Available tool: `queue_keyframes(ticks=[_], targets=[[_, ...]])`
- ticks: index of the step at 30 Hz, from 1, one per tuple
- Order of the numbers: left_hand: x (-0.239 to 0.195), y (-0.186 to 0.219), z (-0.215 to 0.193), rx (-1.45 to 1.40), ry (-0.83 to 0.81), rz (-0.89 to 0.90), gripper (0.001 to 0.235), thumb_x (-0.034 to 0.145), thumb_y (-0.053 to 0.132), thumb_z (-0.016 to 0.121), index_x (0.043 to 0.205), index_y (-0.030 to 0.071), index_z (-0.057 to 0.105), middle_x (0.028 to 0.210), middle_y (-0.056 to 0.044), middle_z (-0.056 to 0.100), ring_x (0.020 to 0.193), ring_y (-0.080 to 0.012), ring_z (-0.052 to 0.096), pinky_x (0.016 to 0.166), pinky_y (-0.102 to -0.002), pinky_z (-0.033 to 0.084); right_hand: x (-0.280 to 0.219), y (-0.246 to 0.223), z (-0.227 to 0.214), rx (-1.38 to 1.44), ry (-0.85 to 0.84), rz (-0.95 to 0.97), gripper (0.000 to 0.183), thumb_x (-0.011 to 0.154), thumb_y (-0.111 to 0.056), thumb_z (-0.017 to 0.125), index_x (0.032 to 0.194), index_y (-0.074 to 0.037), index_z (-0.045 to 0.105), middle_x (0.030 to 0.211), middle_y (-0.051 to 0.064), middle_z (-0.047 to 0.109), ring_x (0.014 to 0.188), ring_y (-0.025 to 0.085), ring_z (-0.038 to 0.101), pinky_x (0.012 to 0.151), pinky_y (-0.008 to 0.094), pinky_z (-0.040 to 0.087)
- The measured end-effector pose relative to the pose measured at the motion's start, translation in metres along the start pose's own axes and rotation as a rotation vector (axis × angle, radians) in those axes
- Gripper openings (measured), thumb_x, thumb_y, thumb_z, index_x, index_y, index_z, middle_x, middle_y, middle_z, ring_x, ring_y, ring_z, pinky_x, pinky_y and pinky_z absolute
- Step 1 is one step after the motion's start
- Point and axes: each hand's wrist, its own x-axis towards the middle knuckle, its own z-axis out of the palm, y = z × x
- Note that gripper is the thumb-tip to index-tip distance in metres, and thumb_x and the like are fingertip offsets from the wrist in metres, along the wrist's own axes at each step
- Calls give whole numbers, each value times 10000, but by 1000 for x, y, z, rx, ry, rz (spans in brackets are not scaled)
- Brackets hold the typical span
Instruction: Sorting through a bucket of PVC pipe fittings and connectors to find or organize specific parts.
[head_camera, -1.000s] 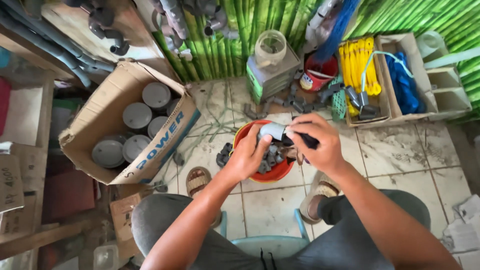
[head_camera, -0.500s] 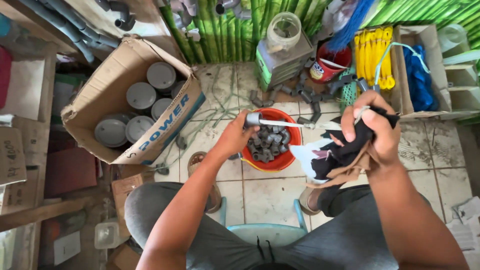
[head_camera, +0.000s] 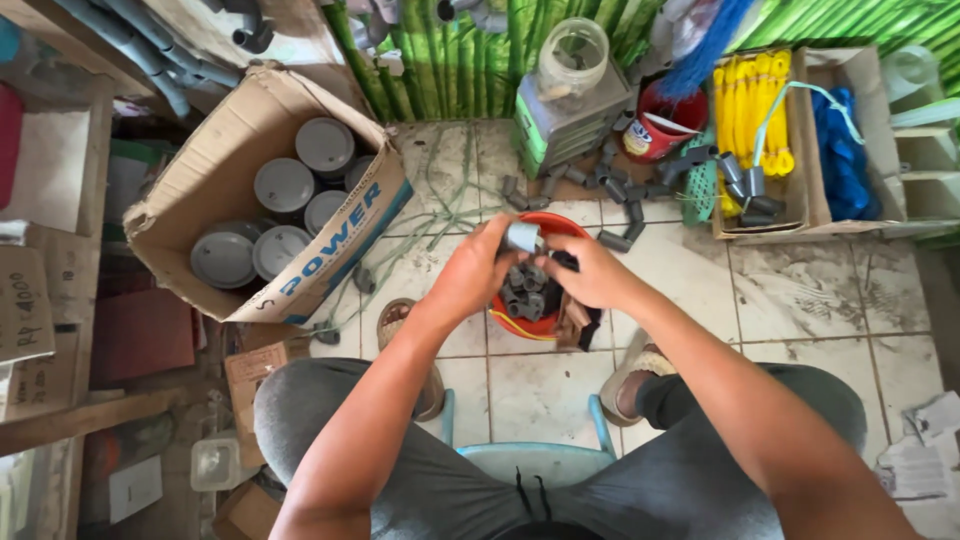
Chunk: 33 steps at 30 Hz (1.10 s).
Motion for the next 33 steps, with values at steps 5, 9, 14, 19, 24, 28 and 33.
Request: queue_keyframes(ticks=[5,9,14,19,24,28,33], targets=[[1,-5,-8,-16,-7,-48,424,935,218,704,1315,161,525,1134,-236,664,1121,-484,648,971,-565,533,-5,6,-18,93,127,-220,260,971,-195,687,1152,-14,730,1125,188,743,1125,359,683,1018,456,509],[7,-47,9,97,-74,-180,447,907,254,732,1308,249,534,1150,-165,683,1145,-414,664,1008,-514,540,-10,-12,-23,139,293,-485,175,955,-37,694,1113,37,709,1113,210,734,1083,365,706,1000,459,521],[16,-94,35,145,-12,-315,503,871,175,755,1329,275,569,1298,-116,649,1241,-345,630,1036,-512,530,-38,-48,-60,176,323,-529,97,957,-73,684,966,5,741,994,163,761,970,331,740,945,427,549],[17,-91,38,154,23,-376,528,886,168,735,1370,281,557,1274,-130,664,1255,-353,615,1081,-524,491,-47,-64,-64,226,342,-473,156,991,-100,630,1037,14,725,878,136,755,895,268,738,908,415,561],[22,-68,24,233,43,-119,666,918,27,616,1537,27,369,1342,-308,570,1368,-459,487,1168,-708,220,-34,-10,-58,34,401,-453,141,946,-73,722,1043,26,744,934,203,752,944,399,732,870,449,560],[13,17,-3,-241,90,170,376,1010,199,591,1345,28,592,1147,-232,720,1178,-464,628,1075,-613,425,-28,-29,-57,9,393,-455,143,976,-86,707,1065,25,720,941,203,741,945,430,713,846,461,558],[14,33,9,-285,-16,292,385,966,313,694,1262,73,640,1094,-194,723,1101,-401,684,982,-505,525,-26,-35,-60,48,371,-437,161,982,-98,694,1105,4,718,951,195,743,967,405,719,840,447,550]])
